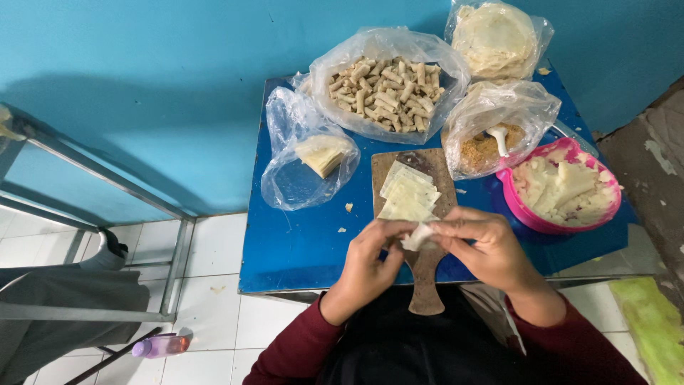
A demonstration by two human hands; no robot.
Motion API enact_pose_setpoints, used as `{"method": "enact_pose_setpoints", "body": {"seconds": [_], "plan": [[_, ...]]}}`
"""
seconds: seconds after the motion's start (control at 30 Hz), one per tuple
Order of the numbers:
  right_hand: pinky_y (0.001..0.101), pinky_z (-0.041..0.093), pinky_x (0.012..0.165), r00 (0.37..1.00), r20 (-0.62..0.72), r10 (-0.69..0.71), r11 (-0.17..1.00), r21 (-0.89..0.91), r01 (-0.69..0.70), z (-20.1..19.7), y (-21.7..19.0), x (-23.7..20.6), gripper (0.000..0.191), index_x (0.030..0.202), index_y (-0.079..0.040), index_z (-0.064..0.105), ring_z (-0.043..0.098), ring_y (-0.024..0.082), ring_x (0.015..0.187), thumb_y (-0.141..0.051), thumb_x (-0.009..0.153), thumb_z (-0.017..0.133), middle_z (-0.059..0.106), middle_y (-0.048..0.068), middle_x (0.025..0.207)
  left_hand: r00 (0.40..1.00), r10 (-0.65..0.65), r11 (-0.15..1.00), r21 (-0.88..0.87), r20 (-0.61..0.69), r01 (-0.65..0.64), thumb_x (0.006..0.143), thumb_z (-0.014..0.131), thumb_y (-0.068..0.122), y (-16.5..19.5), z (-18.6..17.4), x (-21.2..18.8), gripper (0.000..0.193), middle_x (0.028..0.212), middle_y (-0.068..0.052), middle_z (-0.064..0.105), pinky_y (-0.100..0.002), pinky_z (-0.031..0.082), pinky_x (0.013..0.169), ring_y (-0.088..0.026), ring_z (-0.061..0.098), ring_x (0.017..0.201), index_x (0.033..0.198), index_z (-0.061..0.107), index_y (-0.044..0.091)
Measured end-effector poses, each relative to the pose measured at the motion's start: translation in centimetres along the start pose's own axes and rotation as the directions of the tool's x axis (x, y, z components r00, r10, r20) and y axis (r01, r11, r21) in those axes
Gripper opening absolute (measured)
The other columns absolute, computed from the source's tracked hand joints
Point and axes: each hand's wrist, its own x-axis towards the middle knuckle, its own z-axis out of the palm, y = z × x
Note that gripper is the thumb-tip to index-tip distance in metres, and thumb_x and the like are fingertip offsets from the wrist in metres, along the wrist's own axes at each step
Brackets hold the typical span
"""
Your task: The person takes thin pastry sheets from a cutting board, spoons a brown filling from a plastic bag onto a sheet, folds and rolls the sheet around the filling by hand, and places the finished roll into a pink bowl or into a large bag of completed rolls. The person repeats this cycle throughout the clip.
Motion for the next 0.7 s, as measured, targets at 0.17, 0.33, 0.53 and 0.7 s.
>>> {"method": "enact_pose_setpoints", "body": {"seconds": [0.17, 0.33, 0.53, 0.7], "plan": [[0.0276, 0.055, 0.076, 0.984, 0.175, 0.025, 0.987, 0.149, -0.051, -1.5, 0.9, -0.7, 0.025, 0.106, -0.003, 0.076, 0.071, 0.014, 0.088, 0.008, 0.091, 0.059, 0.074, 0.004, 0.099, 0.98, -0.193, 0.949, -0.243, 0.056, 0.201, 0.096, 0.061, -0.005, 1.3, -0.3, 0.4, 0.044, 0.128, -0.009, 0.066, -0.027, 0.058, 0.092, -0.015, 0.068, 0.109, 0.139, 0.055, 0.003], [0.0267, 0.054, 0.084, 0.967, 0.217, 0.137, 0.931, 0.305, -0.201, -1.3, 2.3, -1.1, 0.02, 0.115, -0.001, 0.071, 0.067, 0.012, 0.095, 0.006, 0.1, 0.058, 0.07, 0.005, 0.101, 0.925, -0.342, 0.847, -0.373, 0.166, 0.38, 0.096, 0.069, -0.002, 0.2, 0.8, 0.2, 0.045, 0.108, -0.009, 0.069, -0.025, 0.058, 0.086, -0.011, 0.067, 0.098, 0.14, 0.058, -0.002], [0.0218, 0.053, 0.067, 0.906, 0.209, 0.367, 0.87, 0.269, -0.414, 1.0, 1.8, -0.5, 0.058, 0.144, -0.007, 0.051, 0.065, 0.004, 0.08, -0.001, 0.089, 0.07, 0.067, 0.001, 0.09, 0.9, -0.413, 0.782, -0.451, 0.14, 0.43, 0.096, 0.068, -0.001, -2.0, 1.8, -1.5, 0.019, 0.119, -0.004, 0.071, -0.022, 0.058, 0.086, -0.008, 0.067, 0.099, 0.112, 0.058, -0.004], [0.0231, 0.053, 0.065, 0.898, 0.121, 0.423, 0.891, 0.125, -0.437, 1.3, 0.1, 0.1, 0.066, 0.148, -0.011, 0.05, 0.064, 0.006, 0.075, -0.002, 0.087, 0.073, 0.071, 0.003, 0.084, 0.898, -0.438, 0.81, -0.417, 0.039, 0.413, 0.093, 0.074, -0.001, -2.1, 1.8, -1.7, 0.026, 0.101, -0.007, 0.066, -0.023, 0.055, 0.077, -0.008, 0.063, 0.088, 0.112, 0.057, -0.002]]}}
